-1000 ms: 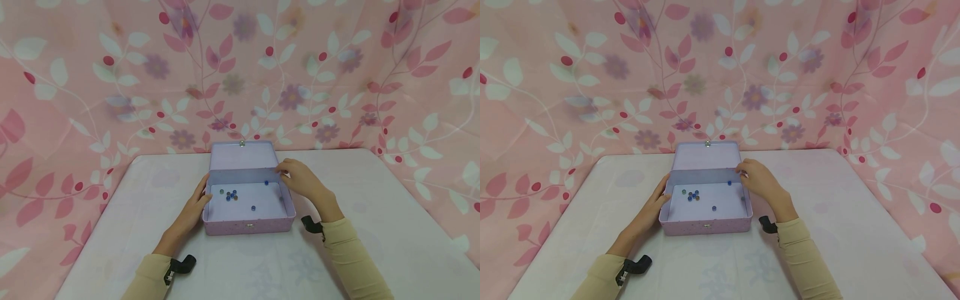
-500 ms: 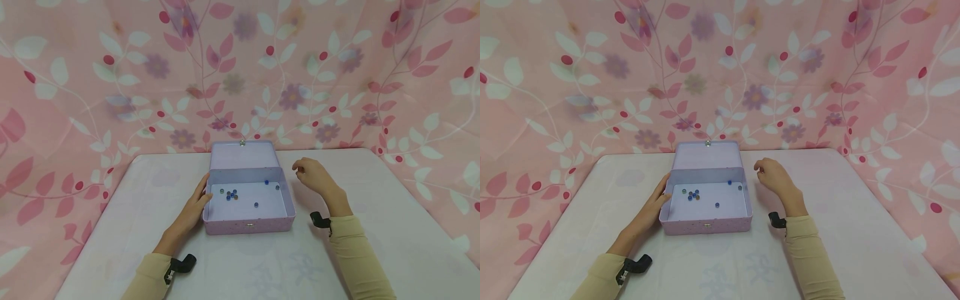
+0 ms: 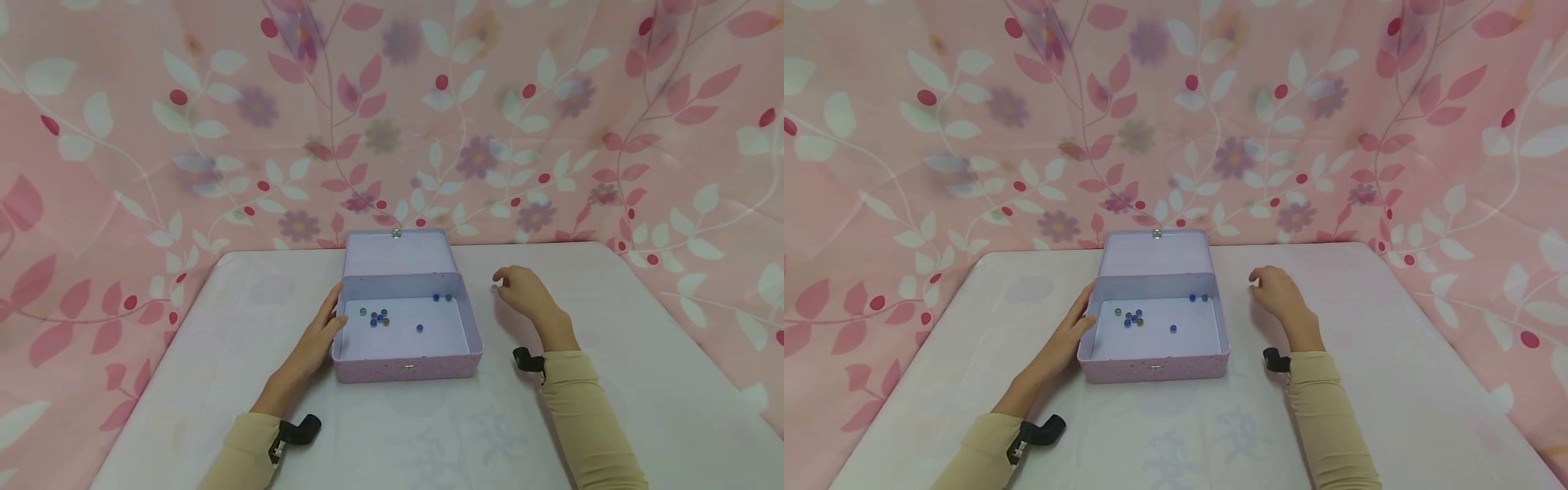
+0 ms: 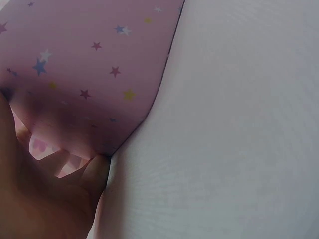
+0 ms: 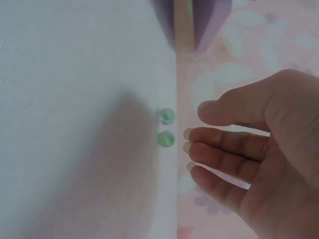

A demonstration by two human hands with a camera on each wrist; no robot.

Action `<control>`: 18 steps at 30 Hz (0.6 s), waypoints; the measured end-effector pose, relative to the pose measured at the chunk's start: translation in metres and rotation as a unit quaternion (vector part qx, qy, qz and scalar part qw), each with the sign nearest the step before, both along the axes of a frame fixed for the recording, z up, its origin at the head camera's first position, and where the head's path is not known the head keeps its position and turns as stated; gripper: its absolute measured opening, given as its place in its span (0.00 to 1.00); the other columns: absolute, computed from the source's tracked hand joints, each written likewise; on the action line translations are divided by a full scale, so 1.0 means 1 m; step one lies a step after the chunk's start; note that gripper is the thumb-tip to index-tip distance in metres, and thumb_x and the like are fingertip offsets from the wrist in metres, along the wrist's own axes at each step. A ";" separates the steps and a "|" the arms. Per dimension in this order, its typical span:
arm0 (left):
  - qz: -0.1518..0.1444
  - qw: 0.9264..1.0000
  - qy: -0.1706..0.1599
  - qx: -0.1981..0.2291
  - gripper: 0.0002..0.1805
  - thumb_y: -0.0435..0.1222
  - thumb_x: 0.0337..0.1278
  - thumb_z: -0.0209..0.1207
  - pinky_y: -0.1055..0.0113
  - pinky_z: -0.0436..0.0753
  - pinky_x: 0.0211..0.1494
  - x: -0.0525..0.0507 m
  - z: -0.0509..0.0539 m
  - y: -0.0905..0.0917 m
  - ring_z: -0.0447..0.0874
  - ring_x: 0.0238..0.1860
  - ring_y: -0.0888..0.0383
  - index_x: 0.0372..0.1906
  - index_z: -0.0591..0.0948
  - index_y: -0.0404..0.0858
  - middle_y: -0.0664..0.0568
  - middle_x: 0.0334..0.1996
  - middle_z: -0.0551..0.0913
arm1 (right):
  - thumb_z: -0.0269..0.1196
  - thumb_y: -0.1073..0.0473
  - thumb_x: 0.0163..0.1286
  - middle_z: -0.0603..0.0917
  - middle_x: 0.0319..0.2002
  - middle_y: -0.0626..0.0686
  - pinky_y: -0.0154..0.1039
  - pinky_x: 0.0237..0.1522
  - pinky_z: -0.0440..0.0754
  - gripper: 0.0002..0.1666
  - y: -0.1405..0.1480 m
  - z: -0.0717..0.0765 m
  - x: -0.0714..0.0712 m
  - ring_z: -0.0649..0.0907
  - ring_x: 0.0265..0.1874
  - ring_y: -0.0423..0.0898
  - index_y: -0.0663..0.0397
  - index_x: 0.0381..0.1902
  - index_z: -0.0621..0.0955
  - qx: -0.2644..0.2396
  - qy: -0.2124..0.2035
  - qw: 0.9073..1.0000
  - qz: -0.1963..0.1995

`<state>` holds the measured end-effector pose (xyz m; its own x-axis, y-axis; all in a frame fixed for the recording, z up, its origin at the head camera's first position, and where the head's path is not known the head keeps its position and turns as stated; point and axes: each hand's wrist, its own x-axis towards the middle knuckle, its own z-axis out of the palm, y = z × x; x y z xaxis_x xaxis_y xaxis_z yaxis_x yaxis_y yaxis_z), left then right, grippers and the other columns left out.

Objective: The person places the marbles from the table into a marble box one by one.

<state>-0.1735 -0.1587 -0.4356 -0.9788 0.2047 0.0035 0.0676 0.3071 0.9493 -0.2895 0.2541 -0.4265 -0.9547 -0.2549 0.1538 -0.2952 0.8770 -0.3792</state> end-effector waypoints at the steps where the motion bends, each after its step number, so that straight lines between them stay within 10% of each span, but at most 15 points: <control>1: -0.001 1.000 0.000 0.000 0.35 0.41 0.76 0.43 0.37 0.48 0.78 0.000 0.000 0.000 0.44 0.80 0.38 0.80 0.45 0.59 0.60 0.81 0.45 | 0.54 0.69 0.58 0.82 0.34 0.63 0.53 0.42 0.78 0.20 0.001 -0.001 0.000 0.79 0.35 0.56 0.67 0.47 0.84 0.000 -0.003 1.000 -0.005; 11: -0.007 1.000 -0.001 -0.009 0.35 0.41 0.77 0.42 0.35 0.50 0.77 -0.002 -0.003 -0.001 0.44 0.80 0.38 0.81 0.43 0.58 0.58 0.82 0.42 | 0.54 0.66 0.63 0.83 0.38 0.65 0.54 0.42 0.78 0.20 0.012 -0.013 -0.004 0.80 0.37 0.58 0.67 0.52 0.82 0.003 -0.034 0.999 -0.035; 18: 0.003 1.000 0.009 -0.008 0.34 0.44 0.77 0.42 0.36 0.47 0.77 -0.016 -0.029 -0.006 0.43 0.81 0.39 0.78 0.43 0.68 0.64 0.81 0.42 | 0.52 0.67 0.61 0.83 0.40 0.63 0.52 0.42 0.77 0.21 0.013 -0.018 -0.005 0.79 0.39 0.57 0.65 0.50 0.83 -0.003 -0.058 0.997 -0.044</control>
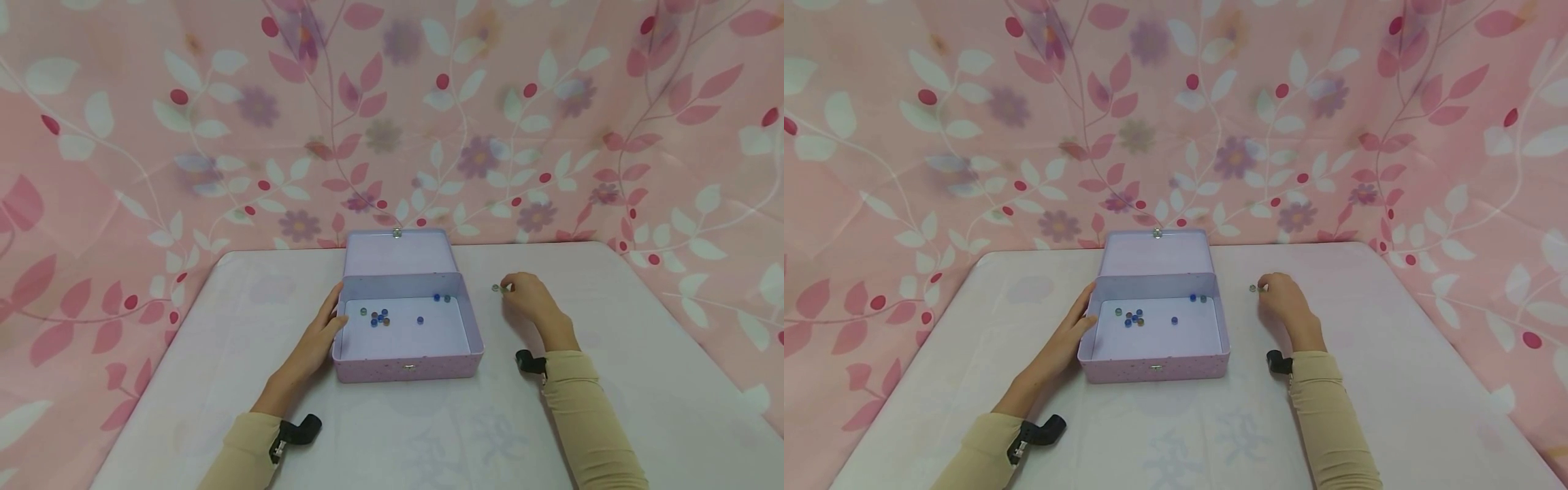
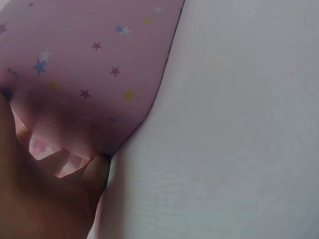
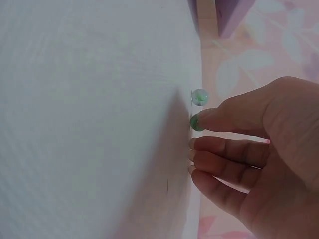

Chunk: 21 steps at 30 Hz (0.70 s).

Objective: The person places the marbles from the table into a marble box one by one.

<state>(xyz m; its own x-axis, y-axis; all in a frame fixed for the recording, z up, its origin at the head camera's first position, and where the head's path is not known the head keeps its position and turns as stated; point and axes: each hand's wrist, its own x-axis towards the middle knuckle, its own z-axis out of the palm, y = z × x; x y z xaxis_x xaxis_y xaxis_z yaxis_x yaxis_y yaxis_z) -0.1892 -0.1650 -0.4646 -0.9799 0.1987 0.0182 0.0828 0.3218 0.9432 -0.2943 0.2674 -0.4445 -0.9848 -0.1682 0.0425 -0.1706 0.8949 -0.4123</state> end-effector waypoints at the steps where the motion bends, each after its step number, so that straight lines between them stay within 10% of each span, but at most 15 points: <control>1: 0.001 1.000 0.003 -0.001 0.34 0.45 0.77 0.42 0.35 0.47 0.77 -0.001 -0.002 0.000 0.43 0.81 0.40 0.78 0.44 0.70 0.65 0.81 0.42 | 0.52 0.67 0.60 0.83 0.39 0.63 0.52 0.42 0.77 0.21 0.000 0.000 0.000 0.79 0.39 0.57 0.65 0.49 0.84 -0.001 0.000 1.000 0.000; 16: 0.007 1.000 0.009 -0.007 0.33 0.47 0.77 0.43 0.35 0.48 0.77 -0.002 -0.005 0.000 0.46 0.81 0.40 0.76 0.45 0.74 0.67 0.80 0.44 | 0.54 0.68 0.56 0.83 0.33 0.59 0.48 0.36 0.76 0.10 -0.002 -0.002 0.003 0.78 0.33 0.55 0.59 0.31 0.82 0.021 0.005 1.000 0.004; 21: -0.002 1.000 -0.009 -0.009 0.34 0.42 0.77 0.41 0.35 0.48 0.77 0.008 0.015 0.003 0.44 0.80 0.39 0.79 0.43 0.64 0.62 0.81 0.42 | 0.54 0.69 0.55 0.84 0.34 0.60 0.49 0.37 0.76 0.10 -0.003 0.002 0.005 0.78 0.34 0.55 0.59 0.29 0.83 0.028 0.012 0.999 0.014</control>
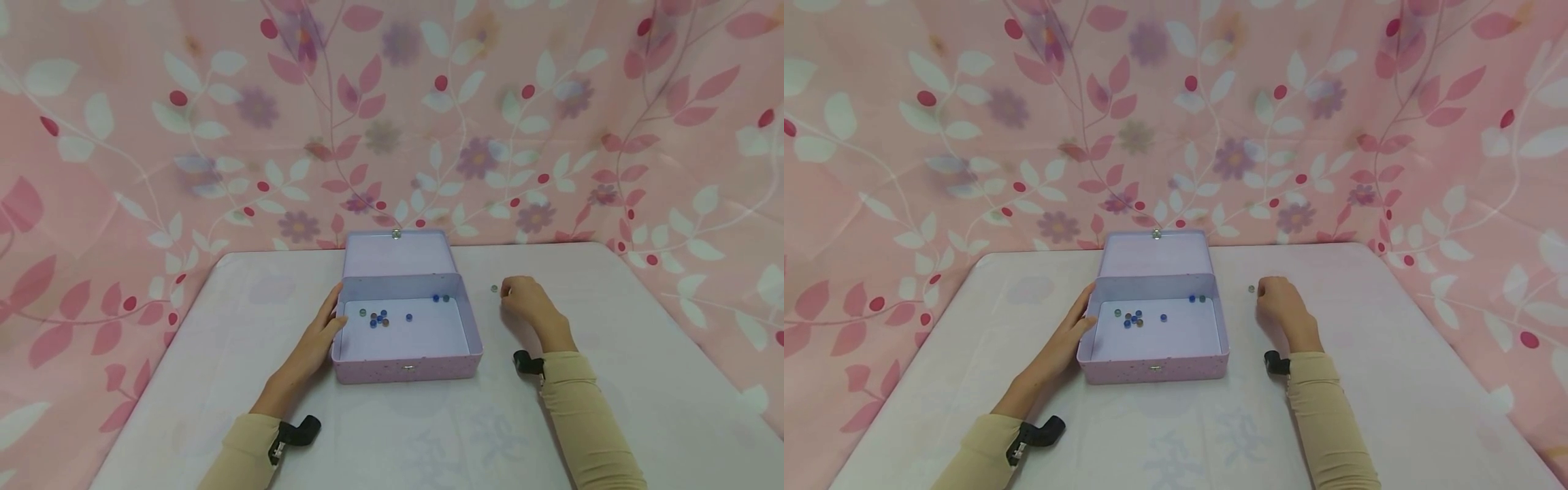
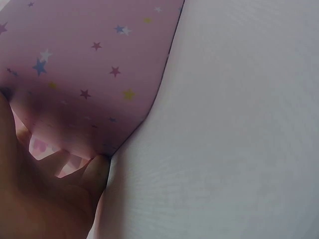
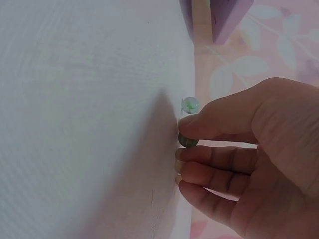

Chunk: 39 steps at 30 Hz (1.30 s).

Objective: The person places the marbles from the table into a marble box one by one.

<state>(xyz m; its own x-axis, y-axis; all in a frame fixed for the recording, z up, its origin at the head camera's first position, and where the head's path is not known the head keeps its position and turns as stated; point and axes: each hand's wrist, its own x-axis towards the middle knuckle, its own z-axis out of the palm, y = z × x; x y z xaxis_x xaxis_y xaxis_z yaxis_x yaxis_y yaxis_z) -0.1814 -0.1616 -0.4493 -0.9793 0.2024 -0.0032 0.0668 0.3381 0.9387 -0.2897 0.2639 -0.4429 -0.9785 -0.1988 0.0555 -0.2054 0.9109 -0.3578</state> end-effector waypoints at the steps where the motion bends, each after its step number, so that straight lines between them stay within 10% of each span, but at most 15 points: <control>1: -0.002 1.000 -0.002 0.000 0.35 0.42 0.77 0.41 0.35 0.48 0.77 0.003 0.005 0.001 0.44 0.80 0.38 0.80 0.43 0.62 0.61 0.81 0.42 | 0.54 0.69 0.55 0.84 0.34 0.60 0.50 0.38 0.76 0.10 0.000 0.001 0.000 0.79 0.34 0.55 0.59 0.29 0.83 0.001 0.001 1.000 0.001; 21: -0.005 1.000 -0.006 0.006 0.35 0.42 0.77 0.42 0.35 0.48 0.77 0.007 0.013 0.002 0.44 0.80 0.39 0.80 0.43 0.61 0.59 0.81 0.43 | 0.56 0.66 0.62 0.84 0.34 0.59 0.46 0.36 0.78 0.10 -0.009 0.023 0.007 0.79 0.32 0.52 0.61 0.34 0.85 0.029 -0.034 0.999 0.028; 39: -0.003 1.000 -0.004 -0.004 0.35 0.43 0.77 0.42 0.35 0.49 0.77 0.008 0.016 0.003 0.45 0.80 0.38 0.80 0.43 0.59 0.59 0.81 0.42 | 0.55 0.68 0.60 0.85 0.33 0.59 0.53 0.42 0.80 0.13 -0.036 0.059 0.026 0.80 0.32 0.53 0.63 0.38 0.86 0.036 0.033 0.996 0.078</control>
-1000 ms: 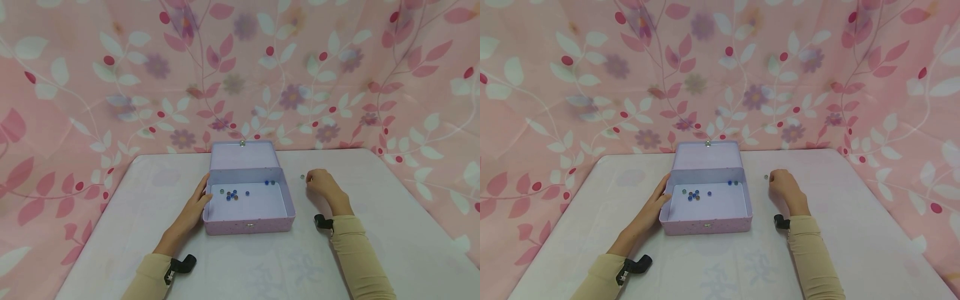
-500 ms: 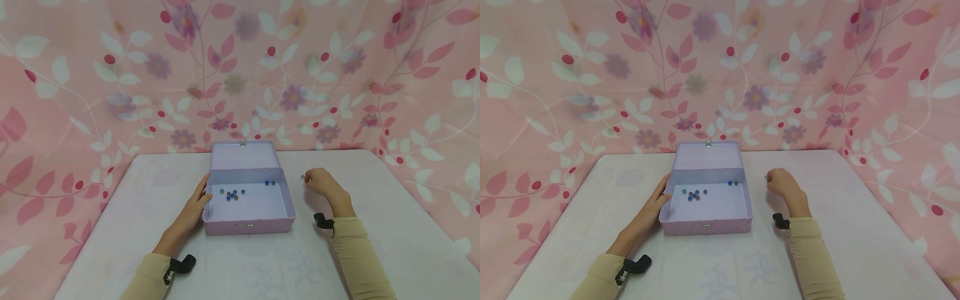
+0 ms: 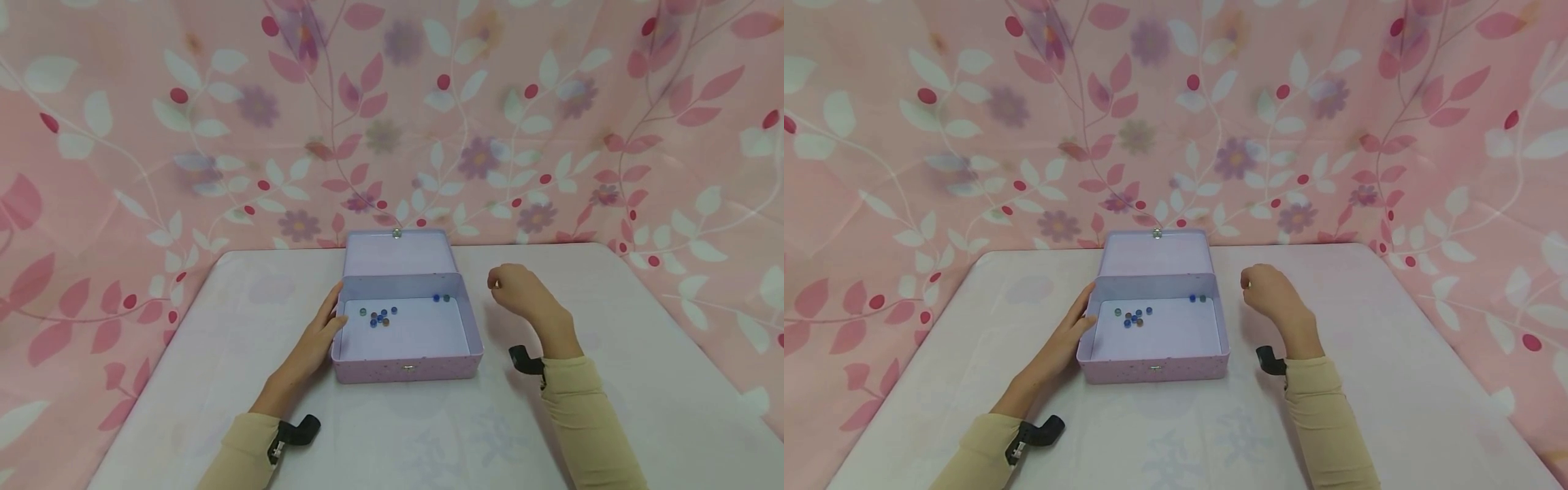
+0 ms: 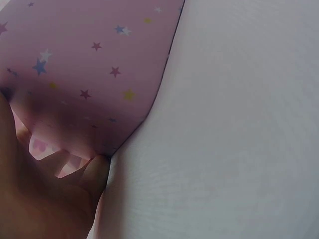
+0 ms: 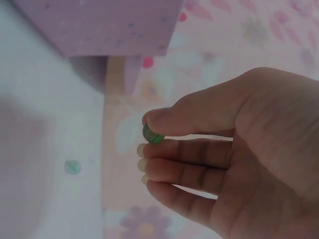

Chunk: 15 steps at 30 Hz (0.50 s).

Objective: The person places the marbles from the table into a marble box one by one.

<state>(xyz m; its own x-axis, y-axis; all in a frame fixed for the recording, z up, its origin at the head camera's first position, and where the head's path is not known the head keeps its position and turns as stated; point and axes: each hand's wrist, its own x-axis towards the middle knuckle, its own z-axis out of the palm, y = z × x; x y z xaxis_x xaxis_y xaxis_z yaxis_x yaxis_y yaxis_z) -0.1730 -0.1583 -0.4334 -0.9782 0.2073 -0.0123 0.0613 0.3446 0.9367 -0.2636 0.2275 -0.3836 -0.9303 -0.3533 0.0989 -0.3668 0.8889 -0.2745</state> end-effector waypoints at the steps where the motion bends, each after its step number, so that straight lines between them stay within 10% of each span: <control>1: 0.000 1.000 -0.001 -0.001 0.35 0.42 0.77 0.42 0.35 0.49 0.77 0.000 0.000 0.000 0.45 0.80 0.38 0.80 0.43 0.59 0.59 0.82 0.42 | 0.56 0.68 0.61 0.85 0.34 0.59 0.53 0.43 0.80 0.13 -0.002 0.002 0.002 0.80 0.33 0.53 0.63 0.38 0.86 -0.001 0.007 1.000 0.005; 15: 0.011 1.000 0.024 0.009 0.33 0.44 0.77 0.41 0.35 0.48 0.77 -0.017 -0.036 -0.006 0.45 0.81 0.40 0.76 0.45 0.74 0.68 0.80 0.43 | 0.61 0.68 0.64 0.82 0.32 0.52 0.45 0.39 0.81 0.08 -0.042 0.022 0.027 0.78 0.32 0.48 0.60 0.39 0.86 -0.031 0.042 0.997 0.062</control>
<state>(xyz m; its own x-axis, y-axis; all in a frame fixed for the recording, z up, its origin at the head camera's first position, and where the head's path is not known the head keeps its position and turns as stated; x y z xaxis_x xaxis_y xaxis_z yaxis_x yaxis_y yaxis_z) -0.1903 -0.1644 -0.4690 -0.9821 0.1845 0.0375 0.0978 0.3293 0.9391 -0.2365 0.1851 -0.3619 -0.8677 -0.4553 0.1993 -0.4961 0.8177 -0.2919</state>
